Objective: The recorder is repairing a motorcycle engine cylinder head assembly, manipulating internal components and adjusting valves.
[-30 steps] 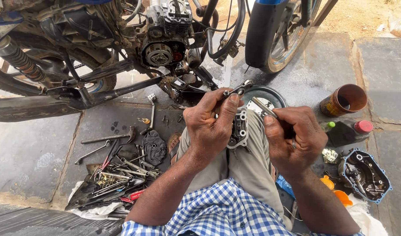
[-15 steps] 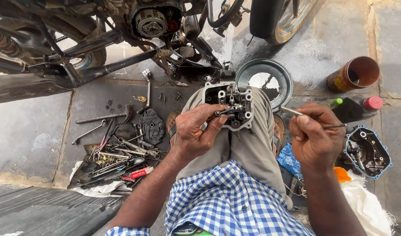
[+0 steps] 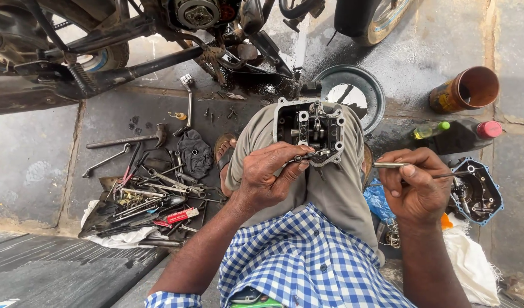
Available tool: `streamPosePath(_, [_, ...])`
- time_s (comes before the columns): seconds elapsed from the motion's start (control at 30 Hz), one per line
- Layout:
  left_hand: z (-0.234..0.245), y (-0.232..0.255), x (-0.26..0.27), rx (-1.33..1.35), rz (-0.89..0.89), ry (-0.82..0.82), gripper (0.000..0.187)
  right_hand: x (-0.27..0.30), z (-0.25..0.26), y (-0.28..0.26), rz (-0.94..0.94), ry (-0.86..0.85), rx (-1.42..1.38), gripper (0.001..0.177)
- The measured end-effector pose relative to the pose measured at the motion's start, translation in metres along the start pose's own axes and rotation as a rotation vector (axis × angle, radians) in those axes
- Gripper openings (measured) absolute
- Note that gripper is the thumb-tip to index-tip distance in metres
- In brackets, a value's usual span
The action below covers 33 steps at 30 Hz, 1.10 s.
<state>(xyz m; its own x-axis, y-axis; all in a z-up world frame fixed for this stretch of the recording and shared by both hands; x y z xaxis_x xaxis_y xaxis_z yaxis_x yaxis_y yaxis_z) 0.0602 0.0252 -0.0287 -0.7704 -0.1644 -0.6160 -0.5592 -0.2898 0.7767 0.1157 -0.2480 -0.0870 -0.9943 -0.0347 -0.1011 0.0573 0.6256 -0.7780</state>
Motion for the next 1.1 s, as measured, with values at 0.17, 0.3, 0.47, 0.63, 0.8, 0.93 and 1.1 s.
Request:
streamPosePath(0.17, [0.001, -0.001, 0.003, -0.014, 0.099, 0.013, 0.017, 0.003, -0.009, 0.019, -0.110, -0.016, -0.060, 0.009])
streamPosePath(0.3, [0.001, 0.003, 0.004, 0.019, 0.118, 0.020, 0.017, 0.006, -0.022, 0.037, -0.296, 0.009, -0.239, 0.010])
streamPosePath(0.47, [0.003, 0.010, 0.006, 0.036, 0.112, 0.000, 0.016, 0.016, -0.022, 0.056, -0.408, 0.049, -0.039, 0.018])
streamPosePath(0.63, [-0.004, 0.009, 0.014, 0.060, 0.092, -0.044, 0.016, 0.017, -0.084, 0.014, 0.117, -0.260, 0.830, 0.028])
streamPosePath(0.8, [-0.006, 0.011, 0.013, 0.053, 0.080, -0.057, 0.016, 0.013, -0.108, 0.005, 0.293, -0.366, 1.117, 0.041])
streamPosePath(0.93, [-0.005, 0.017, 0.007, 0.036, 0.086, -0.076, 0.017, 0.009, -0.114, 0.001, 0.342, -0.406, 1.082, 0.035])
streamPosePath(1.1, [-0.006, 0.016, 0.006, 0.033, 0.086, -0.119, 0.019, 0.008, -0.111, 0.008, 0.318, -0.481, 1.070, 0.031])
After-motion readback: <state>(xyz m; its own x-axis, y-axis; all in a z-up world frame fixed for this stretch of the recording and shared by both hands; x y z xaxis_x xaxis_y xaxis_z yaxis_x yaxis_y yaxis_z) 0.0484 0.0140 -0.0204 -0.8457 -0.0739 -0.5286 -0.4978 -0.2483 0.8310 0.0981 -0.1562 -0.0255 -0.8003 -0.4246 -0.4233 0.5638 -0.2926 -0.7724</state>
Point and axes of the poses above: each hand's wrist, its own x-axis away from the middle knuckle, its own z-axis out of the back of the hand, y = z × x, the point moved 9 cm from there along -x, towards the middle knuckle, and after that the axes turned 14 degrees about y, right-handed, at the moved point
